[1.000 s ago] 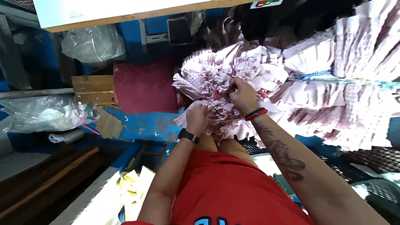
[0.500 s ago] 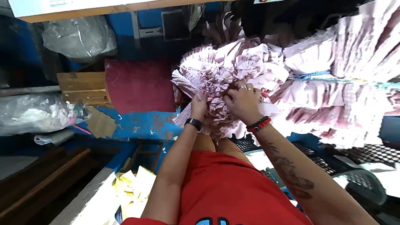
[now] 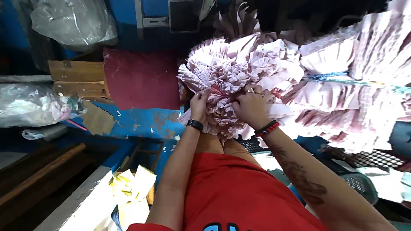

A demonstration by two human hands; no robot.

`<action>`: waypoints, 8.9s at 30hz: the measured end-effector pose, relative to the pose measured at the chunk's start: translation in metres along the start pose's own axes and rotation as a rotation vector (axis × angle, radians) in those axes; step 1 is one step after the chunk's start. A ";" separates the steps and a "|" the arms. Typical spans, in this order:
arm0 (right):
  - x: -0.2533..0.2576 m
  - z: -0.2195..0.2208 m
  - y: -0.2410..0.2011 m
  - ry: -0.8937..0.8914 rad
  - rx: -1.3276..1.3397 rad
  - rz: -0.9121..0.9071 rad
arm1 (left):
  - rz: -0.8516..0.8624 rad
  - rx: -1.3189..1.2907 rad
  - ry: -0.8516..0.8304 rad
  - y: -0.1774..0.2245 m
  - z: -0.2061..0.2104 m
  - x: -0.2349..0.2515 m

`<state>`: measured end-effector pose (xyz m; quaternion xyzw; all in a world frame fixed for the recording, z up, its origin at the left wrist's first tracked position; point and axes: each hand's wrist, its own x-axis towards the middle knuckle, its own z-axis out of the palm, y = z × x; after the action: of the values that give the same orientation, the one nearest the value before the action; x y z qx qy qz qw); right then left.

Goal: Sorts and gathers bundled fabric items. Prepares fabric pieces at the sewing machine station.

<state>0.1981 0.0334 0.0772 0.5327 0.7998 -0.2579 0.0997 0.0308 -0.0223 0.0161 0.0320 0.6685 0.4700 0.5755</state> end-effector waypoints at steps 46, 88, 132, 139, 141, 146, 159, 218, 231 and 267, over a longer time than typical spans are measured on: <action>0.009 -0.018 -0.007 -0.162 -0.136 -0.011 | 0.086 0.654 -0.324 0.008 0.017 -0.012; 0.008 -0.042 -0.029 -0.346 0.078 0.162 | -0.683 0.476 -0.447 0.048 0.035 0.009; 0.075 -0.045 -0.027 -0.499 -0.070 -0.236 | 0.330 1.112 -0.513 -0.027 0.059 -0.094; 0.051 -0.038 -0.080 -0.599 -0.384 -0.085 | 0.420 1.042 -0.503 -0.027 0.046 -0.102; 0.055 -0.041 -0.067 -0.569 -0.348 -0.126 | 0.427 1.014 -0.538 -0.029 0.042 -0.098; 0.085 -0.055 -0.027 -0.568 -0.240 -0.276 | 0.446 0.978 -0.539 -0.035 0.042 -0.091; 0.088 -0.049 -0.083 -0.692 -0.502 -0.031 | 0.460 1.038 -0.562 -0.035 0.047 -0.091; 0.060 -0.036 -0.097 -0.702 -0.476 -0.021 | 0.327 0.844 -0.421 -0.008 0.018 -0.061; 0.051 -0.036 -0.112 -0.687 -0.426 0.036 | 0.324 0.725 -0.395 -0.022 0.013 -0.062; 0.039 -0.042 -0.050 -0.477 -0.315 -0.118 | 0.471 0.666 -0.397 -0.014 0.016 0.003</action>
<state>0.1411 0.0717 0.1112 0.3876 0.8136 -0.2541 0.3512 0.0501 -0.0189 0.0059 0.4562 0.6343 0.3322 0.5284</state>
